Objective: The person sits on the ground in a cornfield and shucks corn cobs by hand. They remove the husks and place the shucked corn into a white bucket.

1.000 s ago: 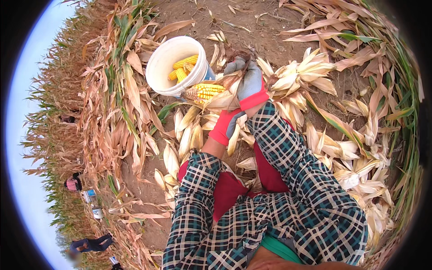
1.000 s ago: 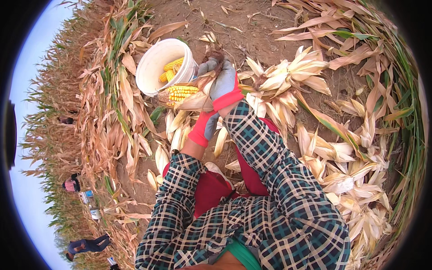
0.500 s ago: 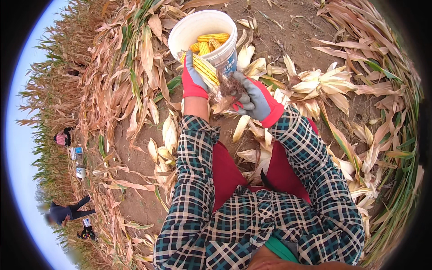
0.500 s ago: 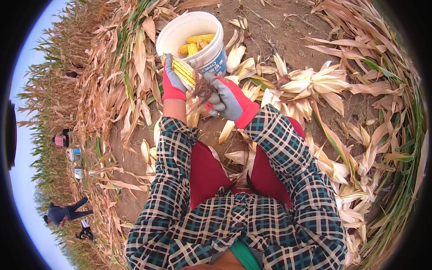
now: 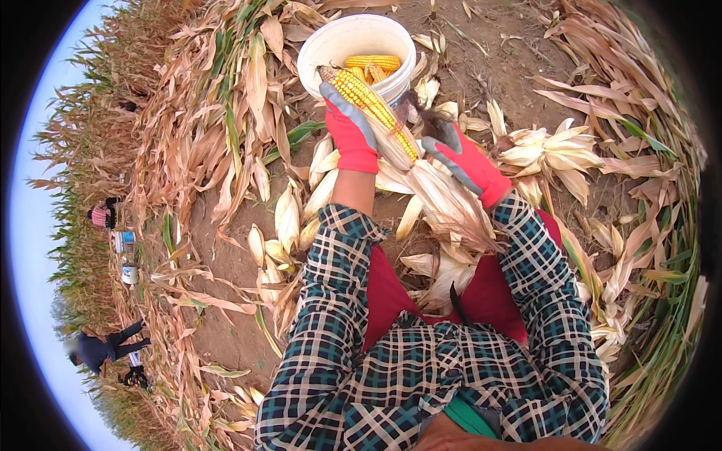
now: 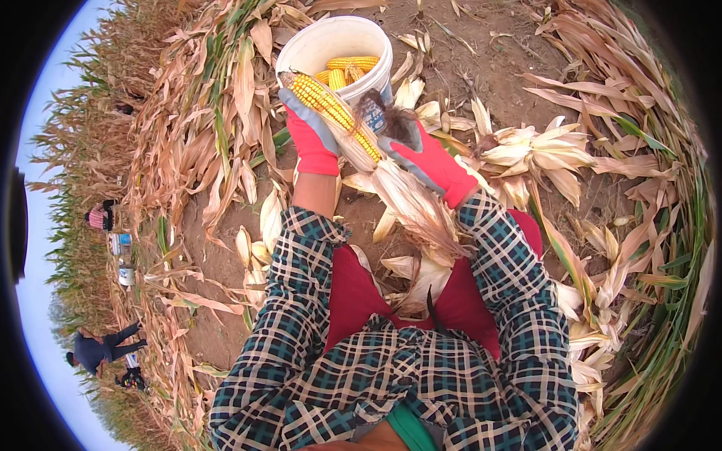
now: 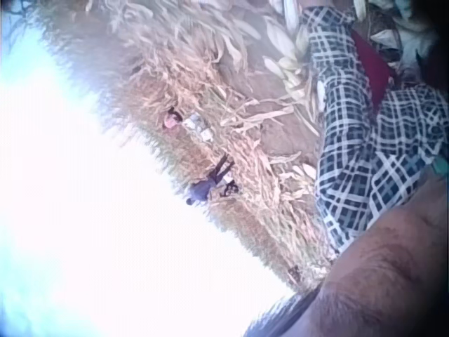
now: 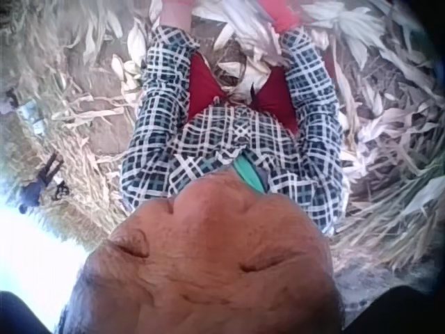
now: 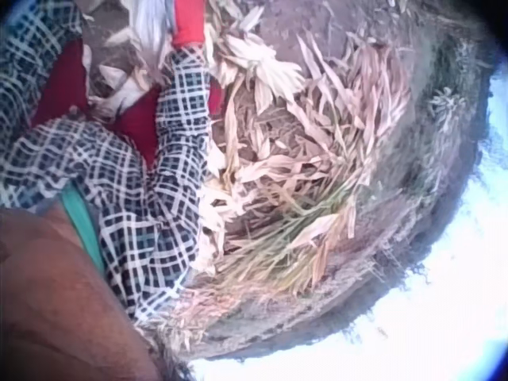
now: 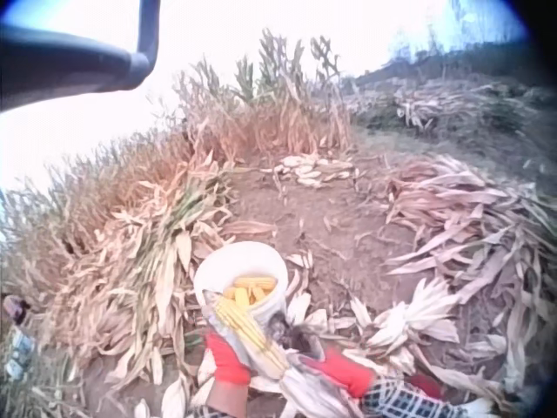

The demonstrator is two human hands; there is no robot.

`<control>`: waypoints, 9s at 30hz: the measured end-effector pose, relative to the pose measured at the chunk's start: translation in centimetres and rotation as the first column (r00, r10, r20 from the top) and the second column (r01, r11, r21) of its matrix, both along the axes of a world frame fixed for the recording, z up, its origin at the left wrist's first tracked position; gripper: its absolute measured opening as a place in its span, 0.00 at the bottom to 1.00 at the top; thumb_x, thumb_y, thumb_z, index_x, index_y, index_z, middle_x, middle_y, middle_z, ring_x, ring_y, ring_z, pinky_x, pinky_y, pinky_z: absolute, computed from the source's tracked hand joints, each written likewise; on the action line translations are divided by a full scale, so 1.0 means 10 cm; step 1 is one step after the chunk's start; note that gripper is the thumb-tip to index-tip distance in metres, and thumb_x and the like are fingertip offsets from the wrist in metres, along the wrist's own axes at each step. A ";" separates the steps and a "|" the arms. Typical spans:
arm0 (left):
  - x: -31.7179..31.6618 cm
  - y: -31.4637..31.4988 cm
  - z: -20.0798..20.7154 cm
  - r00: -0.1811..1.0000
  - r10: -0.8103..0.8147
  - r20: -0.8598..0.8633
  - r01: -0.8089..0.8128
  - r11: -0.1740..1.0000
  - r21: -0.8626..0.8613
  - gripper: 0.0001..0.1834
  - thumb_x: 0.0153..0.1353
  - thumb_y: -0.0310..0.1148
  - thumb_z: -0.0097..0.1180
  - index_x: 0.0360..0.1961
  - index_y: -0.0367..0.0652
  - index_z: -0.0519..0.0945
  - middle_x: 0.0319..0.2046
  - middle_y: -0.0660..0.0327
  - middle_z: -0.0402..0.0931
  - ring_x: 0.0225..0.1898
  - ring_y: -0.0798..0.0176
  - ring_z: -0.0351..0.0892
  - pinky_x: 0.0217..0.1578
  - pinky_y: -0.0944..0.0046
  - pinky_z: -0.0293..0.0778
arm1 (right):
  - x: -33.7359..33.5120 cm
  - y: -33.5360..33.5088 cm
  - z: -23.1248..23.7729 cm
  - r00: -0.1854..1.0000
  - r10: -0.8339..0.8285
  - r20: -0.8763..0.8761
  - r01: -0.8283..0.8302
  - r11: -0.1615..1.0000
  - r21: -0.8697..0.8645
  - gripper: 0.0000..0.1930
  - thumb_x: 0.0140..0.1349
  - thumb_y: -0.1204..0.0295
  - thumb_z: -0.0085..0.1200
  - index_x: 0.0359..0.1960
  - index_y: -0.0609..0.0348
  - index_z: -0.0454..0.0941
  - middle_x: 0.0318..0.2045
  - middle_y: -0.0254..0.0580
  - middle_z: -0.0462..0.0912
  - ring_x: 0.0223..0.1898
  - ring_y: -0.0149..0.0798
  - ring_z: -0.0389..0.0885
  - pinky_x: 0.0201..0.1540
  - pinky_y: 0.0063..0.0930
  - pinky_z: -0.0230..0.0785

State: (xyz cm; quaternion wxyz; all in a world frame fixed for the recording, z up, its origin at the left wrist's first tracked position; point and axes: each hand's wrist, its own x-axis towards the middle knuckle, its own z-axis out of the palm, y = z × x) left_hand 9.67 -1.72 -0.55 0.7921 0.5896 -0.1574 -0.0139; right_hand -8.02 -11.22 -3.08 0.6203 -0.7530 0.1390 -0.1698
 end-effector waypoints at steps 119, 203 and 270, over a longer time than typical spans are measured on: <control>-1.32 0.26 -0.47 0.672 -0.618 0.407 0.212 0.688 0.695 0.38 0.47 0.41 0.70 0.56 0.37 0.68 0.51 0.53 0.74 0.52 0.54 0.75 0.51 0.56 0.70 | -0.26 -0.54 0.04 0.606 -0.685 0.405 0.572 0.729 0.376 0.22 0.52 0.67 0.68 0.45 0.64 0.73 0.36 0.35 0.80 0.35 0.25 0.76 0.40 0.21 0.71; -1.62 0.15 -0.42 0.381 -0.912 0.152 0.674 0.386 0.630 0.36 0.58 0.42 0.60 0.63 0.36 0.63 0.56 0.50 0.70 0.59 0.53 0.69 0.59 0.56 0.64 | -1.16 -1.47 0.07 0.057 -0.910 0.411 0.298 0.408 0.863 0.19 0.58 0.61 0.61 0.47 0.56 0.73 0.42 0.36 0.77 0.43 0.34 0.76 0.45 0.30 0.71; 0.01 0.35 0.14 0.355 -0.884 -0.305 0.666 0.467 -0.581 0.29 0.69 0.47 0.41 0.56 0.30 0.71 0.48 0.43 0.77 0.49 0.47 0.80 0.53 0.46 0.74 | -1.54 -1.62 -0.17 0.377 -0.865 0.332 -0.333 0.208 0.920 0.28 0.62 0.58 0.50 0.53 0.74 0.66 0.46 0.57 0.78 0.44 0.49 0.80 0.46 0.39 0.77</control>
